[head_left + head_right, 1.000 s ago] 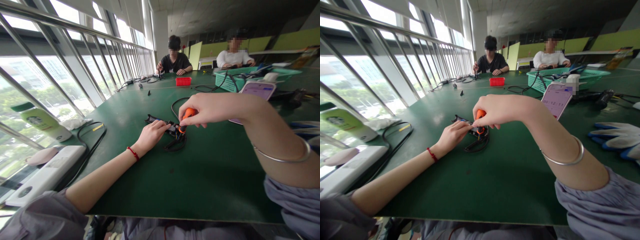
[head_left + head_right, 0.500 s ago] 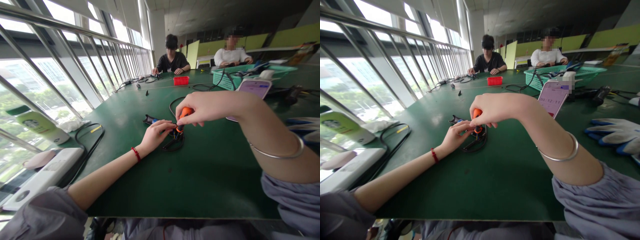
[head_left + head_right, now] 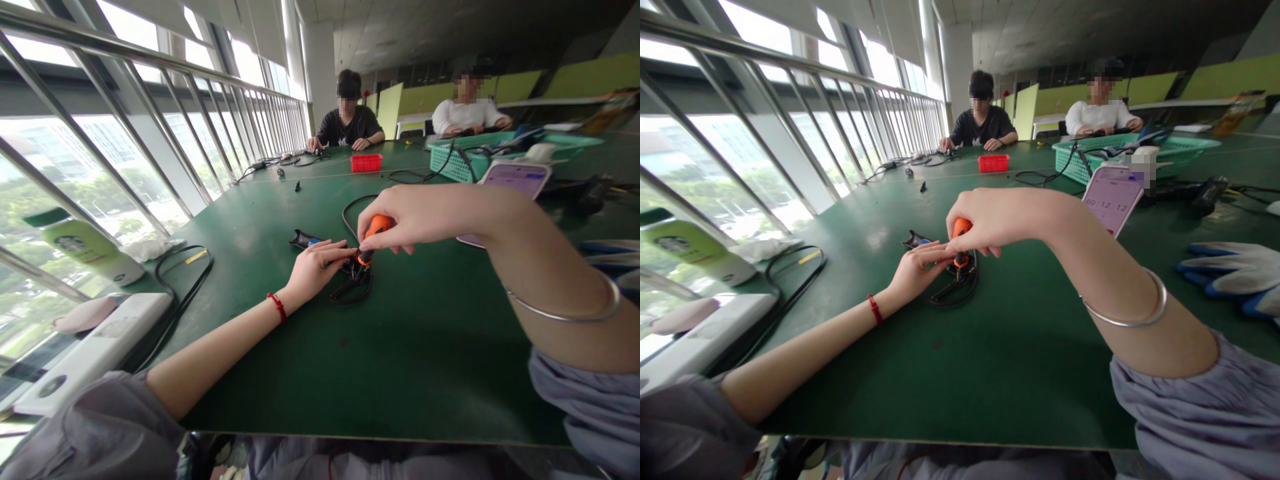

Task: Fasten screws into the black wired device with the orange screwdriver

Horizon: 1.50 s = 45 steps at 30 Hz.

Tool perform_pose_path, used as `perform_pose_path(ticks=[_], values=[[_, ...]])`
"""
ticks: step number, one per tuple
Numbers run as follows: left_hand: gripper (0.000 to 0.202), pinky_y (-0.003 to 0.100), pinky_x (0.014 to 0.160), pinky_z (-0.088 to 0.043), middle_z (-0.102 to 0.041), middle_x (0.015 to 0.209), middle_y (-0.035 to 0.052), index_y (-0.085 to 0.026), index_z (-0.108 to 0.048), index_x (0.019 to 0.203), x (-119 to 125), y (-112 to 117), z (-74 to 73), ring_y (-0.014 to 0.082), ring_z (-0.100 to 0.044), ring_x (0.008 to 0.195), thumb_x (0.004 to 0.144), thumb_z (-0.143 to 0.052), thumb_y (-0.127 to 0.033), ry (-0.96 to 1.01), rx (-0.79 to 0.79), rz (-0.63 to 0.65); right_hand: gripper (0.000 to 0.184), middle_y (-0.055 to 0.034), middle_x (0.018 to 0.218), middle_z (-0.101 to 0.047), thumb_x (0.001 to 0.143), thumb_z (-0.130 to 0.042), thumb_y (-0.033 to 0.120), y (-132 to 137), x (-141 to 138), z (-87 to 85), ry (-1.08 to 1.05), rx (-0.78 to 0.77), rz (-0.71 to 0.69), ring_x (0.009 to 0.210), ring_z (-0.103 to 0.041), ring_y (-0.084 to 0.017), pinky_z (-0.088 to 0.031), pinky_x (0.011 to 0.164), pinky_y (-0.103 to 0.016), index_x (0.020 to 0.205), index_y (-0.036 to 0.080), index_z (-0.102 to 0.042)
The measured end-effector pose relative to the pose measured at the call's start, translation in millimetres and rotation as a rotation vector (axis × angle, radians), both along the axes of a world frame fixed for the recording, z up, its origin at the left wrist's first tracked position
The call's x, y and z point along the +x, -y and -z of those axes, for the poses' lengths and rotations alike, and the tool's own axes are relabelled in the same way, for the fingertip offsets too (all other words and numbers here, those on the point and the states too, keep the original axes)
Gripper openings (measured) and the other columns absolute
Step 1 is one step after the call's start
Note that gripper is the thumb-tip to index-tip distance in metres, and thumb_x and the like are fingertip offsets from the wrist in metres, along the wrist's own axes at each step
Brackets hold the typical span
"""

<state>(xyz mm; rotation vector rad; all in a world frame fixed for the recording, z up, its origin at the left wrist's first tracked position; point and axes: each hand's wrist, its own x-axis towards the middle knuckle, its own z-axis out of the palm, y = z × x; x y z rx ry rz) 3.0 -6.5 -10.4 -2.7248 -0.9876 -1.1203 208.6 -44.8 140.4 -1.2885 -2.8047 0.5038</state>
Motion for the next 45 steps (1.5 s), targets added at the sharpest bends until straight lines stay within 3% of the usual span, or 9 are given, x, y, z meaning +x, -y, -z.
perform_pose_path(ticks=[8,13,16,23,26,30,34,38,45], values=[[0.029,0.036,0.103,-0.044,-0.067,0.113,0.0034,-0.02,-0.061,0.115,-6.2,5.7,-7.7,0.0165,-0.058,0.112,0.093,-0.042,-0.019,-0.285,0.323,0.062,0.034,-0.0023,0.068,-0.066,0.081,-0.049,0.049,1.8,1.3,-1.5,0.055,0.028,0.005,0.055,-0.056,-0.014,-0.035,0.052,-0.027,0.089,0.023,-0.068],[0.034,0.037,0.106,-0.041,-0.066,0.115,0.0045,-0.018,-0.054,0.124,-8.3,6.8,-7.6,0.0177,-0.048,0.124,0.092,-0.042,-0.014,-0.362,0.381,0.044,0.029,-0.003,0.082,-0.069,0.078,-0.051,0.046,3.5,5.4,-2.2,0.122,0.155,0.014,0.063,-0.059,-0.017,-0.036,0.056,-0.029,0.089,0.026,-0.069],[0.029,0.039,0.108,-0.038,-0.06,0.125,0.0052,-0.019,-0.059,0.117,-8.4,8.4,-10.0,0.0186,-0.045,0.127,0.093,-0.043,-0.018,-0.386,0.388,0.03,0.025,-0.004,0.08,-0.069,0.076,-0.054,0.042,4.5,5.3,-1.8,0.156,0.205,0.106,0.061,-0.058,-0.017,-0.035,0.056,-0.03,0.085,0.024,-0.069],[0.028,0.043,0.105,-0.038,-0.053,0.133,0.0035,-0.025,-0.063,0.112,-9.1,10.6,-17.8,0.0206,-0.051,0.118,0.092,-0.044,-0.029,-0.414,0.213,0.035,0.024,-0.0064,0.084,-0.068,0.074,-0.058,0.042,-14.4,10.8,4.3,0.19,0.289,0.267,0.07,-0.06,-0.021,-0.036,0.058,-0.031,0.084,0.024,-0.07],[0.032,0.043,0.108,-0.034,-0.047,0.138,0.0053,-0.024,-0.058,0.12,-13.2,6.6,-16.3,0.0213,-0.049,0.12,0.09,-0.047,-0.032,-0.322,0.136,0.007,0.026,-0.0058,0.083,-0.068,0.076,-0.056,0.044,-17.4,17.4,1.2,0.127,0.301,0.218,0.07,-0.059,-0.021,-0.037,0.059,-0.032,0.084,0.024,-0.07],[0.057,0.051,0.112,-0.022,-0.044,0.14,0.0097,-0.021,-0.05,0.128,-24.5,-7.3,-10.3,0.0277,-0.039,0.128,0.079,-0.059,-0.05,-0.22,0.017,-0.168,0.028,-0.0042,0.087,-0.067,0.078,-0.054,0.046,-5.4,23.2,-10.9,-0.04,0.339,0.09,0.072,-0.059,-0.019,-0.038,0.062,-0.032,0.087,0.023,-0.069],[0.064,0.048,0.107,-0.031,-0.051,0.132,0.0104,-0.02,-0.051,0.126,-31.6,-26.0,-4.8,0.028,-0.041,0.126,0.075,-0.06,-0.058,-0.203,-0.139,-0.146,0.027,-0.0034,0.083,-0.065,0.079,-0.055,0.045,6.9,22.1,-18.8,-0.106,0.406,0.067,0.071,-0.057,-0.019,-0.036,0.062,-0.032,0.087,0.023,-0.069],[0.058,0.042,0.104,-0.034,-0.055,0.125,0.0101,-0.02,-0.054,0.121,-25.3,-40.1,-4.0,0.0256,-0.045,0.121,0.076,-0.06,-0.055,-0.192,-0.139,-0.087,0.027,-0.0038,0.08,-0.064,0.078,-0.054,0.043,4.9,16.0,-16.1,-0.112,0.426,0.063,0.066,-0.055,-0.016,-0.035,0.06,-0.03,0.089,0.021,-0.067],[0.053,0.043,0.105,-0.031,-0.055,0.122,0.008,-0.022,-0.052,0.121,-15.3,-41.8,-5.3,0.0256,-0.046,0.117,0.079,-0.057,-0.054,-0.224,-0.102,-0.151,0.027,-0.004,0.076,-0.064,0.077,-0.054,0.042,-11.5,12.5,-7.4,-0.074,0.432,0.085,0.064,-0.053,-0.014,-0.032,0.058,-0.028,0.088,0.02,-0.066]])
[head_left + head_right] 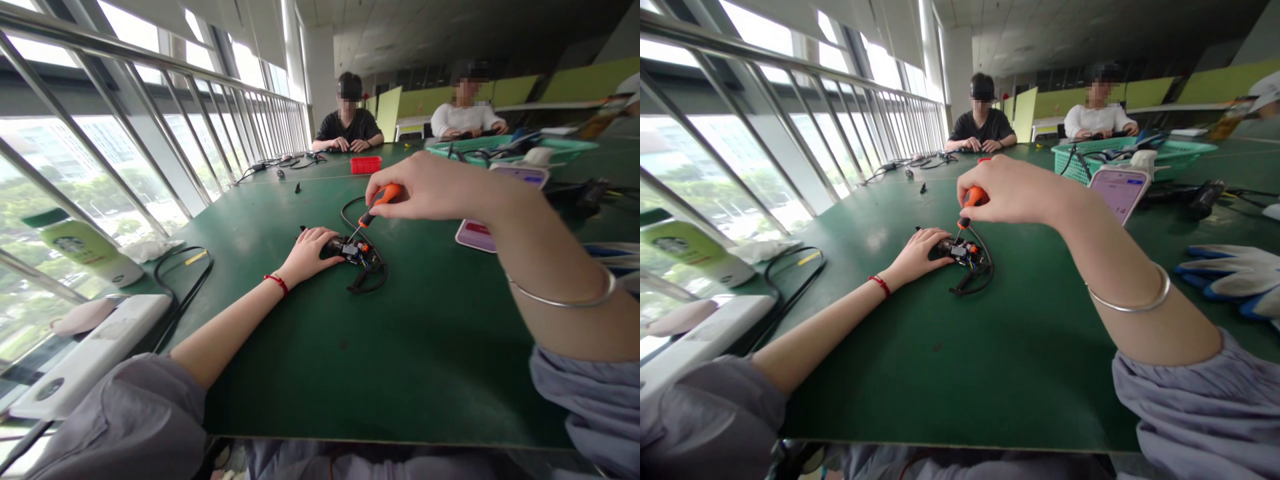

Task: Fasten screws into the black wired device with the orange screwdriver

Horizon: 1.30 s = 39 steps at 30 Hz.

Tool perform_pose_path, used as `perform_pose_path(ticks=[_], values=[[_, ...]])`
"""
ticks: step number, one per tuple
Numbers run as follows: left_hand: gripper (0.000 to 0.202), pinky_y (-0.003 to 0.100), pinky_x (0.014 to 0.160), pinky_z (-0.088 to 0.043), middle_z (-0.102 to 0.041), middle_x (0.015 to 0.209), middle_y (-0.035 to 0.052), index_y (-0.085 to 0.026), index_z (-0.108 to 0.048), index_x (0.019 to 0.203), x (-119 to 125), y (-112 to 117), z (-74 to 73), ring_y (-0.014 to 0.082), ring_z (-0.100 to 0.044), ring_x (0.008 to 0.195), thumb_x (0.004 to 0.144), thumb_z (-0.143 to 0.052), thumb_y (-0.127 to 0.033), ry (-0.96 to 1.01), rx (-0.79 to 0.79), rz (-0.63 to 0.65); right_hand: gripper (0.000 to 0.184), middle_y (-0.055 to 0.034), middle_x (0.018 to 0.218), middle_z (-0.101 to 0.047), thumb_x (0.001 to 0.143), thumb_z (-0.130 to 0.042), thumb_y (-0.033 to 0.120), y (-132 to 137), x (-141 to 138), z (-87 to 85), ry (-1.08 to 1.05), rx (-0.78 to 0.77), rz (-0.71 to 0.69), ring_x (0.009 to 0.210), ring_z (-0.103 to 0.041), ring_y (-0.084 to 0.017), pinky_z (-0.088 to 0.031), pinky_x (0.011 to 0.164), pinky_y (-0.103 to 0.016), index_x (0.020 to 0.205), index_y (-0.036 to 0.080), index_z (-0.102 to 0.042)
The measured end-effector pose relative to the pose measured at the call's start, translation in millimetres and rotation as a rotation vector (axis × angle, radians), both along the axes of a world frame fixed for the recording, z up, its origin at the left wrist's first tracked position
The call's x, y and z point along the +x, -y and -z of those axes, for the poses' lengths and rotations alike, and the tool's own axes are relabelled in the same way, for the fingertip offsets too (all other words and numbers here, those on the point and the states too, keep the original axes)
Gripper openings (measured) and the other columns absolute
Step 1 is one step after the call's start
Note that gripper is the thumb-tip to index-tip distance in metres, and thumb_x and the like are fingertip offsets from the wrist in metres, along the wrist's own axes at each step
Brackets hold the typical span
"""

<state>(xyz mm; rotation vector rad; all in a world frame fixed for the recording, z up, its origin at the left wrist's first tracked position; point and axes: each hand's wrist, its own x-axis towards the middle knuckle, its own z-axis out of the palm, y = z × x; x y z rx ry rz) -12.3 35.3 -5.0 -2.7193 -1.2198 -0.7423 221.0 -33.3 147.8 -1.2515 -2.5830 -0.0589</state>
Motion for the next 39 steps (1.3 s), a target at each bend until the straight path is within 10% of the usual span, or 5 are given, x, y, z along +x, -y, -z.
perform_pose_path(ticks=[28,39], values=[[0.052,0.042,0.102,-0.034,-0.055,0.121,0.0092,-0.019,-0.051,0.121,0.3,2.5,-0.9,0.0257,-0.047,0.116,0.081,-0.055,-0.053,-0.043,0.021,-0.006,0.027,-0.0035,0.077,-0.065,0.077,-0.053,0.042,-6.6,-3.4,6.2,0.009,-0.027,0.004,0.061,-0.052,-0.013,-0.031,0.056,-0.027,0.086,0.021,-0.066],[0.051,0.046,0.103,-0.031,-0.058,0.11,0.0077,-0.021,-0.056,0.112,-1.8,7.5,-3.3,0.0268,-0.049,0.106,0.078,-0.056,-0.058,-0.056,0.047,-0.071,0.034,-0.0054,0.074,-0.069,0.083,-0.049,0.049,32.5,-16.8,66.4,-0.326,0.287,0.103,0.065,-0.06,-0.019,-0.039,0.059,-0.029,0.085,0.02,-0.066]])
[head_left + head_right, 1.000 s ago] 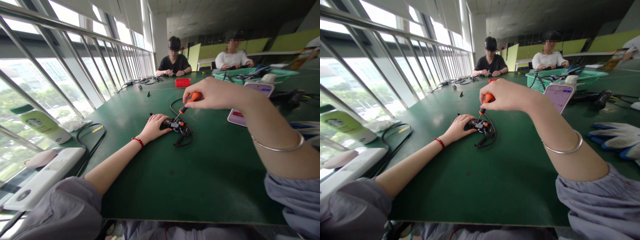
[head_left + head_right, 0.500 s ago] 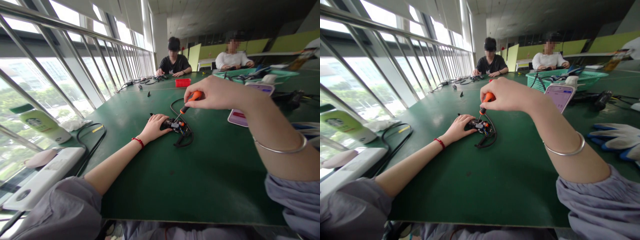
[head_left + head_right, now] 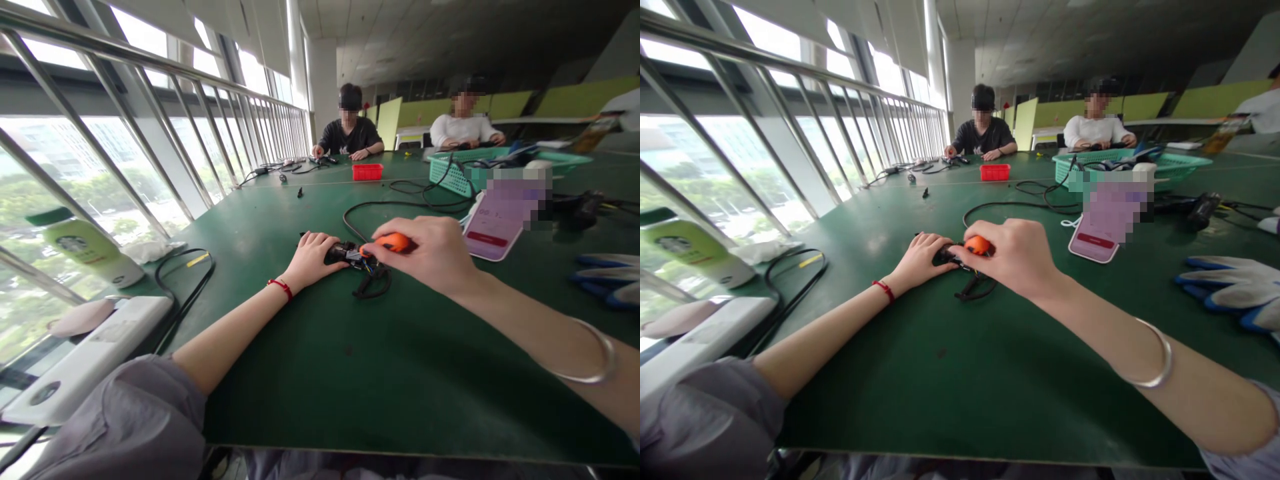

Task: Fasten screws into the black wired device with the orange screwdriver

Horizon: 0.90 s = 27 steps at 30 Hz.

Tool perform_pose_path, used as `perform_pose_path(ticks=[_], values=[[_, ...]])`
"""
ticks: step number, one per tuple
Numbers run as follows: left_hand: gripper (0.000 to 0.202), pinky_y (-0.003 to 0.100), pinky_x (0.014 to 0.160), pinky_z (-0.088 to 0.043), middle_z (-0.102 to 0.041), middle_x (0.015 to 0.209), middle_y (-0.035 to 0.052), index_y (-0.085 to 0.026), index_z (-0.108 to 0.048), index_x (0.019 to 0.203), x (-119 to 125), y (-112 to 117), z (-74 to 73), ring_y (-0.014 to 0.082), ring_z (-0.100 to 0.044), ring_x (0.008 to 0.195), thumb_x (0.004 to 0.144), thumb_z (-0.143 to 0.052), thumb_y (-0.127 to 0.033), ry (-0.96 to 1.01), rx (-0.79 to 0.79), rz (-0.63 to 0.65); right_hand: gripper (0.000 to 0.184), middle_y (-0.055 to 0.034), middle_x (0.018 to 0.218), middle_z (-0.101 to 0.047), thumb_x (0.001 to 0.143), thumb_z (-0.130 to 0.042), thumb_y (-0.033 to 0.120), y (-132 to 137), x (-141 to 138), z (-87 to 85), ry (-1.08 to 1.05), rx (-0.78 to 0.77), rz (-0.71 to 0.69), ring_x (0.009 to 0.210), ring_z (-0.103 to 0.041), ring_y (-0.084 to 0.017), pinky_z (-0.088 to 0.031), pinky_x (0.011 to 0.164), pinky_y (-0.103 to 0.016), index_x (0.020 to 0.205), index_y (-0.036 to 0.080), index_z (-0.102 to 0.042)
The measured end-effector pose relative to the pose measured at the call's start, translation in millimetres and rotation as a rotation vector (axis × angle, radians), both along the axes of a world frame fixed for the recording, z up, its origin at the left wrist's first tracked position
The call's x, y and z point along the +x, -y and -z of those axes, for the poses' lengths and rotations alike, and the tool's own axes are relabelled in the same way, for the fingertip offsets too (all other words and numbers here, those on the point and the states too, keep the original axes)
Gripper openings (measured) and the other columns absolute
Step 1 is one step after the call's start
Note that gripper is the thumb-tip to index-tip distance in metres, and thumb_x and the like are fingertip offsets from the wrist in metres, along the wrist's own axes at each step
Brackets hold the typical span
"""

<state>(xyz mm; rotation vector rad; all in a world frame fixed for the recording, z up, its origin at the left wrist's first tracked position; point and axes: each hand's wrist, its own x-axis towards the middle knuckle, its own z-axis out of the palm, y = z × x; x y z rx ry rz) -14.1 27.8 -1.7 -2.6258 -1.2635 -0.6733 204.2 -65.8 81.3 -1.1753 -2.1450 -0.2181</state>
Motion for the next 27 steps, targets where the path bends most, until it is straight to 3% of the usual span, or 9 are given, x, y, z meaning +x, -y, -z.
perform_pose_path(ticks=[4,6,9,13,27], values=[[0.052,0.041,0.093,-0.037,-0.058,0.104,0.0076,-0.021,-0.057,0.109,-0.6,0.3,-0.4,0.0267,-0.049,0.1,0.077,-0.055,-0.062,-0.017,0.021,-0.025,0.021,-0.0058,0.071,-0.068,0.087,-0.047,0.036,11.5,30.4,32.1,-0.306,0.167,0.129,0.061,-0.06,-0.018,-0.042,0.057,-0.03,0.08,0.021,-0.061],[0.053,0.04,0.091,-0.038,-0.057,0.103,0.0073,-0.021,-0.057,0.109,-0.4,-0.2,0.1,0.0263,-0.049,0.099,0.077,-0.053,-0.064,-0.034,0.024,-0.037,0.012,-0.0011,0.065,-0.067,0.083,-0.056,0.032,10.7,40.7,45.5,-0.396,0.333,0.083,0.055,-0.058,-0.015,-0.041,0.052,-0.028,0.076,0.023,-0.061],[0.055,0.038,0.087,-0.039,-0.057,0.101,0.0069,-0.021,-0.057,0.105,0.6,-0.4,0.7,0.0251,-0.052,0.094,0.075,-0.051,-0.067,-0.047,0.004,-0.052,0.006,0.0018,0.065,-0.067,0.081,-0.058,0.025,7.2,43.8,57.0,-0.348,0.398,0.016,0.05,-0.056,-0.01,-0.04,0.048,-0.023,0.079,0.022,-0.062],[0.053,0.037,0.088,-0.037,-0.058,0.101,0.0062,-0.02,-0.056,0.104,1.6,0.1,0.5,0.0242,-0.054,0.094,0.076,-0.051,-0.066,-0.034,-0.021,-0.034,0.004,0.0019,0.064,-0.067,0.081,-0.06,0.024,5.6,37.7,58.4,-0.239,0.45,-0.05,0.049,-0.056,-0.009,-0.042,0.048,-0.022,0.08,0.021,-0.062],[0.053,0.038,0.088,-0.037,-0.06,0.102,0.0067,-0.019,-0.056,0.105,2.7,0.7,-0.9,0.0252,-0.055,0.096,0.077,-0.052,-0.064,-0.025,-0.04,-0.014,0.004,0.0016,0.065,-0.067,0.082,-0.059,0.024,4.4,39.7,59.8,-0.272,0.37,-0.063,0.049,-0.057,-0.009,-0.043,0.047,-0.021,0.082,0.021,-0.062]])
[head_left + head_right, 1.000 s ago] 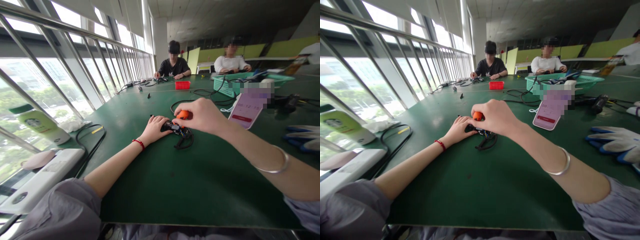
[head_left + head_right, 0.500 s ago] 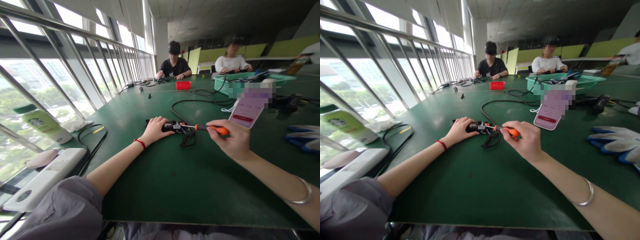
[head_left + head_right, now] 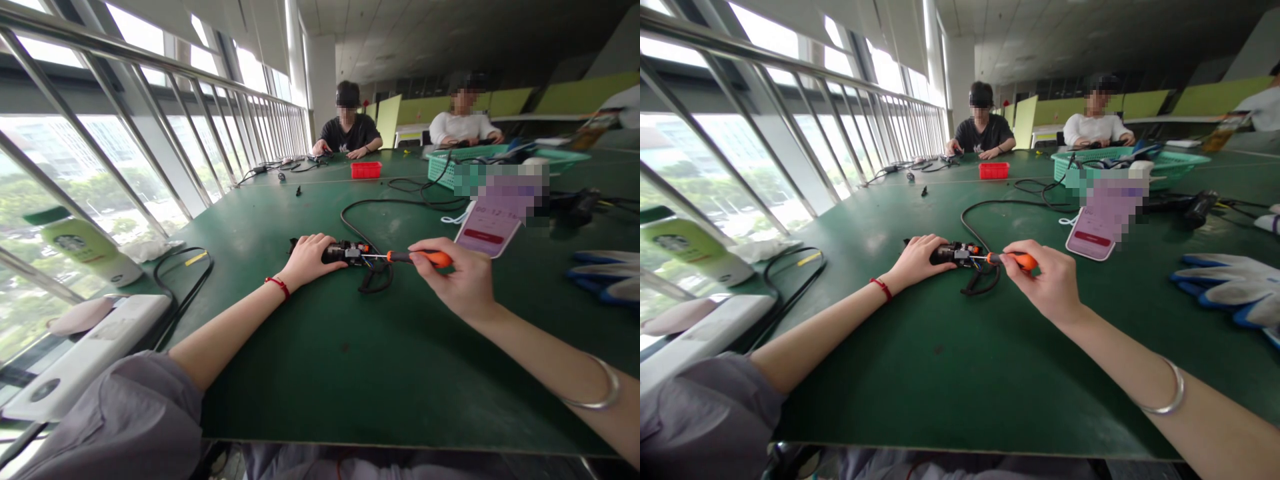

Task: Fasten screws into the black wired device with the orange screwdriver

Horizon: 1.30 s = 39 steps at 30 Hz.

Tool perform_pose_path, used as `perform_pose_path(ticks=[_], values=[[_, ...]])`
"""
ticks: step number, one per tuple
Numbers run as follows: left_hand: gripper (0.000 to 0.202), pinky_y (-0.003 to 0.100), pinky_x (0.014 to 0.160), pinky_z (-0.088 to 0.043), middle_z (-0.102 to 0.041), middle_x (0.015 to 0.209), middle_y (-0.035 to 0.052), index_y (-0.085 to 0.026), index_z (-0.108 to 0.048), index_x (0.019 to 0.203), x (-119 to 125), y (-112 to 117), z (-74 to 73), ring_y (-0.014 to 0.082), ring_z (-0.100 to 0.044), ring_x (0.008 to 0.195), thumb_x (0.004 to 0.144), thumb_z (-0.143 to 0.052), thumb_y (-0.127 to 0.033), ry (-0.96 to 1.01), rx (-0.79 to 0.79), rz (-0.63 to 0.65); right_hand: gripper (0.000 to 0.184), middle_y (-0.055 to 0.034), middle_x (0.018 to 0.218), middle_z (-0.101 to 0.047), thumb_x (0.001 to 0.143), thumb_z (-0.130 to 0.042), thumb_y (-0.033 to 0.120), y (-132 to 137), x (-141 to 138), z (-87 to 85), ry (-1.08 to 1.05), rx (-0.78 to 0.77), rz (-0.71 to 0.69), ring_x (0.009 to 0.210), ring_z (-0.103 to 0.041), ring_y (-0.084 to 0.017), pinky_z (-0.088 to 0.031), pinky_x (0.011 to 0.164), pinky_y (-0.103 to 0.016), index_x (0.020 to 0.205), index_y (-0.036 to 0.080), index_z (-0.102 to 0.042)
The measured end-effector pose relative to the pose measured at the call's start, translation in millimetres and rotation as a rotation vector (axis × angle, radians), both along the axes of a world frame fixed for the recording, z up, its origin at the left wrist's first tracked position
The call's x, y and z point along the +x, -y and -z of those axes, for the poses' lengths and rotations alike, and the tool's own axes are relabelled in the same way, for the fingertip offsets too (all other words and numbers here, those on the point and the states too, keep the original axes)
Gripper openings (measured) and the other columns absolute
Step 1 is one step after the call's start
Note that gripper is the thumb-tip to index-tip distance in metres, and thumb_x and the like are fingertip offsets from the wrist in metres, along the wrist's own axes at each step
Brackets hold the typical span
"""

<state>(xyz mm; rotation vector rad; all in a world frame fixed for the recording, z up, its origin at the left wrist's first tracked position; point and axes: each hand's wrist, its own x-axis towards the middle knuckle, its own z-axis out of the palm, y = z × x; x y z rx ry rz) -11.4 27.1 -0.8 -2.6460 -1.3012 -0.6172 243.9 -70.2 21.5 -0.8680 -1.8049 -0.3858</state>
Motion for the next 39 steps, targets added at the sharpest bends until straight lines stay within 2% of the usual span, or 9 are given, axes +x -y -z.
perform_pose_path(ticks=[4,10,13,17,19,26,28,33,39], values=[[0.054,0.039,0.088,-0.037,-0.06,0.102,0.0069,-0.019,-0.056,0.105,-0.4,0.2,-0.5,0.0252,-0.056,0.096,0.077,-0.052,-0.065,0.003,-0.004,0.011,0.007,0.0014,0.069,-0.066,0.08,-0.059,0.021,0.0,-1.1,1.1,-0.011,-0.033,-0.016,0.052,-0.058,-0.01,-0.045,0.049,-0.022,0.087,0.022,-0.06],[0.054,0.039,0.087,-0.038,-0.06,0.101,0.0065,-0.02,-0.056,0.106,-1.0,-0.4,0.5,0.0254,-0.055,0.096,0.077,-0.052,-0.064,0.003,0.002,0.019,0.044,-0.0068,0.095,-0.061,0.072,-0.062,0.014,-1.9,-3.9,7.2,-0.09,-0.048,-0.094,0.083,-0.065,-0.019,-0.054,0.071,-0.031,0.113,0.02,-0.048],[0.054,0.038,0.086,-0.038,-0.061,0.101,0.0059,-0.02,-0.056,0.106,-1.6,-0.3,0.4,0.0246,-0.056,0.094,0.076,-0.053,-0.064,0.01,-0.001,0.023,0.038,-0.0059,0.092,-0.062,0.072,-0.063,0.015,-0.8,-4.3,5.9,-0.092,-0.053,-0.094,0.08,-0.065,-0.018,-0.054,0.068,-0.03,0.108,0.02,-0.049],[0.055,0.036,0.085,-0.038,-0.061,0.102,0.0053,-0.019,-0.056,0.105,-2.3,1.1,-0.9,0.0234,-0.056,0.093,0.074,-0.056,-0.064,0.018,0.027,0.043,0.016,0.0036,0.06,-0.059,0.077,-0.063,0.022,4.2,-4.5,0.0,-0.045,-0.083,-0.035,0.052,-0.058,-0.012,-0.045,0.05,-0.025,0.09,0.021,-0.054],[0.054,0.036,0.085,-0.038,-0.061,0.102,0.0057,-0.02,-0.056,0.105,-1.9,1.9,-1.5,0.0238,-0.056,0.095,0.074,-0.057,-0.064,0.008,0.055,0.056,0.014,0.0049,0.056,-0.057,0.078,-0.062,0.022,5.4,-5.0,-1.1,-0.042,-0.08,-0.029,0.049,-0.056,-0.012,-0.044,0.05,-0.025,0.089,0.022,-0.054],[0.052,0.037,0.09,-0.037,-0.059,0.105,0.0071,-0.02,-0.054,0.11,0.6,2.2,-1.6,0.0246,-0.054,0.1,0.077,-0.057,-0.06,-0.01,0.077,0.083,0.042,-0.0057,0.094,-0.057,0.069,-0.062,0.014,1.0,-6.3,5.2,-0.1,0.014,-0.098,0.078,-0.062,-0.018,-0.053,0.068,-0.031,0.108,0.021,-0.047],[0.051,0.037,0.093,-0.036,-0.059,0.106,0.0069,-0.02,-0.053,0.11,0.6,1.8,-1.3,0.0242,-0.054,0.1,0.077,-0.057,-0.058,-0.005,0.065,0.094,0.039,-0.005,0.091,-0.058,0.07,-0.064,0.015,1.7,-5.9,4.6,-0.087,0.014,-0.084,0.074,-0.062,-0.017,-0.053,0.065,-0.031,0.105,0.022,-0.048],[0.049,0.037,0.094,-0.036,-0.058,0.109,0.0076,-0.019,-0.052,0.111,0.2,1.1,-1.2,0.0246,-0.052,0.103,0.079,-0.056,-0.056,-0.006,0.046,0.122,0.026,0.0022,0.066,-0.059,0.073,-0.065,0.021,5.7,-5.9,0.7,-0.011,-0.002,-0.049,0.057,-0.057,-0.014,-0.049,0.057,-0.03,0.095,0.024,-0.052],[0.05,0.036,0.092,-0.039,-0.058,0.109,0.0073,-0.02,-0.051,0.113,-0.2,-0.1,-1.8,0.0248,-0.053,0.102,0.078,-0.058,-0.055,0.039,-0.027,0.116,0.046,-0.0061,0.093,-0.058,0.069,-0.064,0.018,4.1,-6.5,4.2,-0.04,0.045,-0.112,0.078,-0.061,-0.02,-0.053,0.066,-0.034,0.112,0.021,-0.047]])
